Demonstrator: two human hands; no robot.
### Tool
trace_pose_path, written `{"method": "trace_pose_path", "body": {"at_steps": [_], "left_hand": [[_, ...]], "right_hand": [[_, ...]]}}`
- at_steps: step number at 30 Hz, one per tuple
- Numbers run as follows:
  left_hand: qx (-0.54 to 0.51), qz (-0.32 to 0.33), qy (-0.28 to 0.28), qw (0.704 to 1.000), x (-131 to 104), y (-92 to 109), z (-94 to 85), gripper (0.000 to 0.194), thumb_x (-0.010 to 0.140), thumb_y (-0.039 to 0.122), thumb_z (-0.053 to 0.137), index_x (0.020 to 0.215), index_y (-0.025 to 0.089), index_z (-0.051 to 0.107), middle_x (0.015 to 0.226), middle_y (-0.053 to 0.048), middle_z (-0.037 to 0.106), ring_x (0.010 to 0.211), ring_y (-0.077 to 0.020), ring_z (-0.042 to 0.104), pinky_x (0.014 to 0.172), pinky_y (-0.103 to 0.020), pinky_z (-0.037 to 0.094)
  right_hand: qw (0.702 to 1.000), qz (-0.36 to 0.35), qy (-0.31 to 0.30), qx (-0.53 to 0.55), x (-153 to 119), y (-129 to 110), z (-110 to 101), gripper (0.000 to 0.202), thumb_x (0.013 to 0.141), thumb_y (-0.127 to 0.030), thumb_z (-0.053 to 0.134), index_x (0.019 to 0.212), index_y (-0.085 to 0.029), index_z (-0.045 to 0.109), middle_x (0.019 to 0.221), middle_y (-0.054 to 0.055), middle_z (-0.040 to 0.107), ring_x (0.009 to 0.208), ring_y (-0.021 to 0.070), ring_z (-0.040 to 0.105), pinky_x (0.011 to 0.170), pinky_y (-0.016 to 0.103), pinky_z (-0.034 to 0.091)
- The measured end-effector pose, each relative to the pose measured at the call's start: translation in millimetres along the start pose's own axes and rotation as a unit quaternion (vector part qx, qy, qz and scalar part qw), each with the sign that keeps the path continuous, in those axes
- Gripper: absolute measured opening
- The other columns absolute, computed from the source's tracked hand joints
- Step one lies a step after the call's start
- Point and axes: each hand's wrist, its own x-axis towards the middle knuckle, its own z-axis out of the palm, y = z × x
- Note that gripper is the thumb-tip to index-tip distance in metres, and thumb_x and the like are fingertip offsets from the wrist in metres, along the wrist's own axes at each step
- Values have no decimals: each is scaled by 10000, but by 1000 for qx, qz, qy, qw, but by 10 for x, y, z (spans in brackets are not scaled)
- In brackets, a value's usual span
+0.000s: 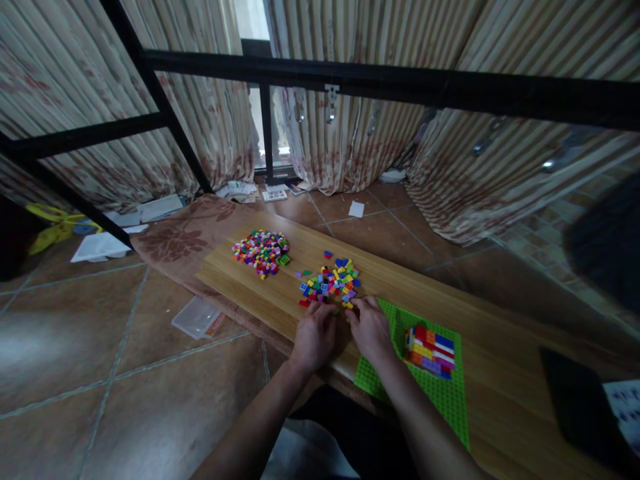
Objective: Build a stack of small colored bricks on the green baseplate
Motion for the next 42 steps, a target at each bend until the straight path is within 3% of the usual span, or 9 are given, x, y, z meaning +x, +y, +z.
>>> {"method": "trace_pose_path", "body": {"at_steps": [6,13,22,26,30,32,36,39,42], "left_hand": [[-1,10,20,1000,10,66,-46,224,836,111,505,1006,190,627,985,-69,612,863,-163,604,806,-306,510],[-39,14,23,999,-16,63,-143,177,851,224,532,984,198,644,980,-64,643,839,-164,624,761,-294,518],[-127,-106,26,986,27,65,-109,268,768,341,621,952,159,691,856,-61,698,759,-179,639,717,-293,506],[-202,-166,31,965,57,143,-114,340,716,362,674,973,140,687,789,-47,699,720,-172,639,673,-274,507],[-303,-218,69,925,67,287,-88,359,707,388,688,972,147,669,928,-62,702,806,-162,652,752,-274,513],[-388,-253,43,885,49,396,-57,362,756,448,626,963,152,656,979,-81,696,881,-183,660,800,-302,519],[-473,-281,-119,827,-53,612,31,432,833,542,462,891,161,658,939,-108,694,962,-244,650,800,-356,533],[-455,-295,-170,823,-168,694,127,410,820,530,491,878,162,660,901,-101,683,916,-231,645,769,-344,524],[-426,-318,-143,835,-281,765,252,332,757,457,601,880,154,660,820,-56,647,702,-135,597,636,-259,479]], "right_hand": [[998,31,-28,-41,50,-171,-51,231,873,-195,497,1065,-141,613,1019,112,611,996,228,565,868,301,414],[997,33,-50,-41,112,-317,-126,262,871,-112,432,1087,-116,579,1043,140,631,939,201,591,797,282,437],[999,45,-20,7,175,-252,-167,204,817,-142,502,960,-191,639,981,78,669,891,191,616,742,267,439],[997,69,1,39,171,-244,-234,157,795,-161,541,899,-196,654,997,67,677,880,175,621,726,249,437],[993,77,22,86,1,-328,-390,111,820,-196,540,855,-217,644,875,12,698,780,137,631,691,219,434],[986,68,44,145,-158,-394,-468,96,822,-196,547,841,-227,636,819,-16,696,740,119,628,676,202,432],[967,62,89,233,-512,-432,-581,87,788,-155,580,777,-221,635,804,-10,681,757,128,623,697,216,436],[951,74,121,273,-753,-279,-657,87,773,-141,587,756,-211,635,796,-2,660,729,124,608,679,216,442],[924,118,153,329,-971,-5,-741,65,797,-200,576,791,-208,640,751,-3,650,639,118,592,602,214,444]]}}
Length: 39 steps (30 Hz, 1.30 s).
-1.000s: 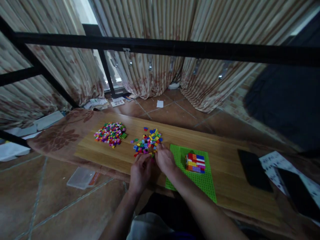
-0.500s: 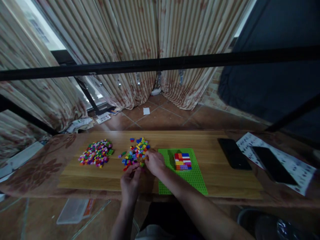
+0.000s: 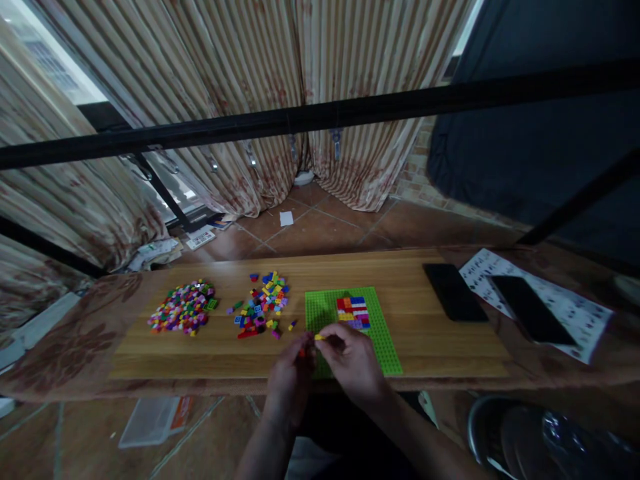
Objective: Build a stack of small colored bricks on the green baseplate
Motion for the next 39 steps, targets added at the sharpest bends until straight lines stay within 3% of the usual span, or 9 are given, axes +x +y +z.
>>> {"method": "trace_pose_path", "body": {"at_steps": [4,7,12,18,22,25,29,34,39], "left_hand": [[50,2,-20,999,-58,-93,255,322,701,433,674,832,139,658,705,9,564,513,-48,410,475,-190,314],[98,12,-53,994,-81,-128,438,338,680,464,699,739,140,622,595,45,486,484,-43,340,463,-194,256],[124,-6,-88,988,-80,-189,597,367,686,493,696,782,151,602,503,90,340,446,-42,247,442,-199,178],[159,-1,-112,981,-73,-228,670,316,743,465,641,742,157,575,529,84,350,447,-40,235,438,-195,175],[227,30,-126,965,-66,-249,672,285,776,443,598,752,159,607,559,60,422,470,-55,313,466,-199,252],[261,44,-132,955,-56,-272,676,278,789,435,575,729,166,616,556,48,436,502,-75,368,492,-207,293],[292,66,-114,947,-44,-288,701,288,812,428,551,695,171,604,549,41,443,529,-88,403,522,-212,322],[323,148,-60,933,33,-250,699,267,845,400,524,789,165,639,654,19,565,607,-107,490,585,-217,371],[411,220,12,885,200,-124,709,235,857,350,514,949,176,643,729,3,638,639,-120,558,607,-218,400]], "right_hand": [[999,32,38,22,-89,196,-324,73,800,-256,583,805,-212,641,763,7,663,685,141,620,646,238,476],[998,19,51,-23,-148,239,-457,82,808,-250,574,804,-218,651,779,11,663,695,142,623,666,247,480],[998,-24,41,-48,-224,247,-614,108,841,-227,548,816,-227,653,798,10,656,731,137,623,690,241,477],[1000,-24,-3,2,-263,333,-770,105,842,-216,557,874,-234,655,837,3,661,770,136,620,726,246,480],[999,-9,-35,13,-286,418,-843,151,838,-233,563,959,-239,653,871,8,667,800,147,626,751,261,487],[998,-12,-61,3,-308,466,-888,128,854,-238,544,913,-240,658,892,11,669,828,153,631,777,271,491],[997,-36,-65,-23,-275,557,-922,143,879,-241,521,933,-242,653,919,17,668,861,152,633,790,263,489],[996,-59,31,-55,-83,784,-883,178,886,-274,529,1005,-223,652,936,48,667,875,170,634,786,281,497],[994,-76,50,-64,29,925,-747,180,888,-272,536,1005,-217,661,939,56,672,866,178,641,791,292,500]]}}
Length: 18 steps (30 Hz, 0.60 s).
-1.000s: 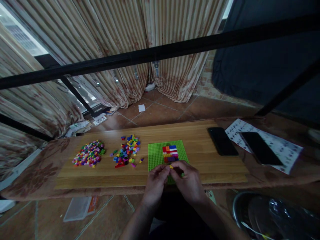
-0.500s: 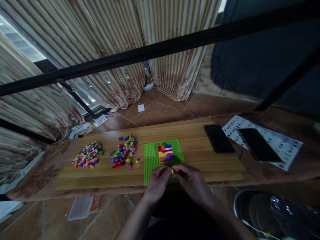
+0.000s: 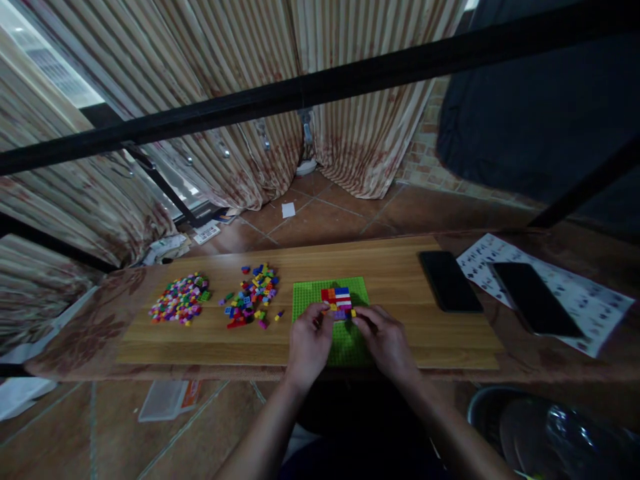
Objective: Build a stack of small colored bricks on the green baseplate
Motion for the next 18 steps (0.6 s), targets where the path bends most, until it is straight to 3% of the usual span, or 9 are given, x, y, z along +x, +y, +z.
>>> {"method": "trace_pose_path", "body": {"at_steps": [5,11,18], "left_hand": [[116,28,-19,993,195,105,17,235,828,343,560,1009,208,627,685,24,640,584,-113,564,562,-213,374],[220,22,-46,974,309,179,96,377,730,421,680,1044,223,616,738,0,676,678,-165,618,595,-244,382],[204,14,-51,977,350,147,120,334,720,368,695,1015,235,612,736,10,675,670,-155,614,596,-241,376]], "right_hand": [[1000,5,5,-9,-11,-26,63,190,895,-264,522,1008,-211,664,946,61,681,861,186,650,791,306,505],[999,0,-20,-31,5,-71,34,223,916,-262,479,1048,-215,653,977,63,682,884,196,645,805,324,501],[999,5,-14,-36,-9,-79,55,254,920,-277,458,1065,-213,657,1013,75,686,927,210,644,808,330,503]]}}
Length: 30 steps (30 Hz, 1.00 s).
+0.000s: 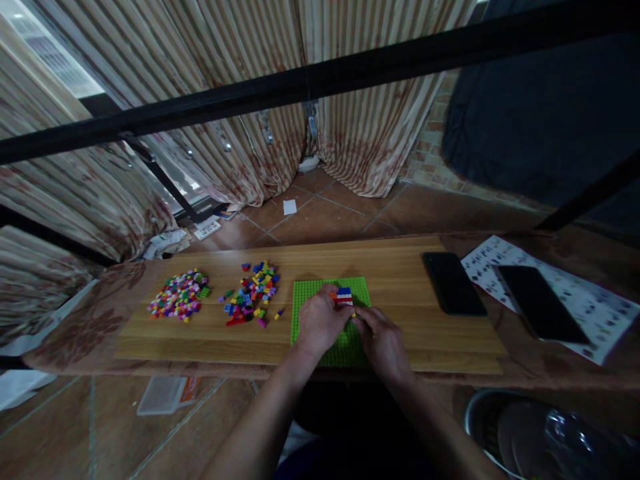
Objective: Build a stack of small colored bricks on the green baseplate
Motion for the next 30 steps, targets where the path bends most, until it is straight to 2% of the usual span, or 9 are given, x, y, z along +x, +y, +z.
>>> {"method": "trace_pose_path", "body": {"at_steps": [6,11,13,16,22,30], "left_hand": [[-39,5,-10,999,32,-72,43,359,707,352,695,1025,218,594,695,29,643,636,-137,588,571,-230,375],[-59,1,-7,998,47,-101,70,349,691,324,703,1003,220,589,657,47,606,600,-118,557,549,-218,357],[-65,6,-10,998,52,-113,79,338,693,314,697,997,217,585,632,55,586,577,-113,540,538,-216,346],[-86,16,-13,996,58,-132,85,331,694,298,693,993,214,577,614,66,564,556,-103,522,529,-211,337],[-129,20,-27,991,53,-146,70,324,690,254,690,985,205,566,601,79,538,549,-90,513,522,-198,336],[-129,19,-30,991,42,-148,65,348,687,272,693,1005,212,566,611,78,544,564,-94,522,537,-200,347]], "right_hand": [[993,59,20,96,-22,-11,36,283,907,-341,479,1051,-216,689,1027,73,698,943,212,646,865,357,489],[960,164,63,217,-12,-17,101,284,823,-412,586,953,-206,732,961,64,725,890,224,661,841,378,497],[951,186,73,237,-4,-23,111,265,790,-413,624,914,-210,742,936,57,731,867,220,663,824,372,501],[950,187,77,237,5,-25,112,233,770,-397,647,878,-216,747,913,51,733,853,214,662,819,366,500],[963,144,101,206,-11,-8,156,198,792,-364,628,866,-219,742,898,48,725,841,198,656,826,357,493],[961,145,115,206,-42,10,196,214,794,-383,629,850,-206,736,891,58,717,848,201,649,825,367,496]]}}
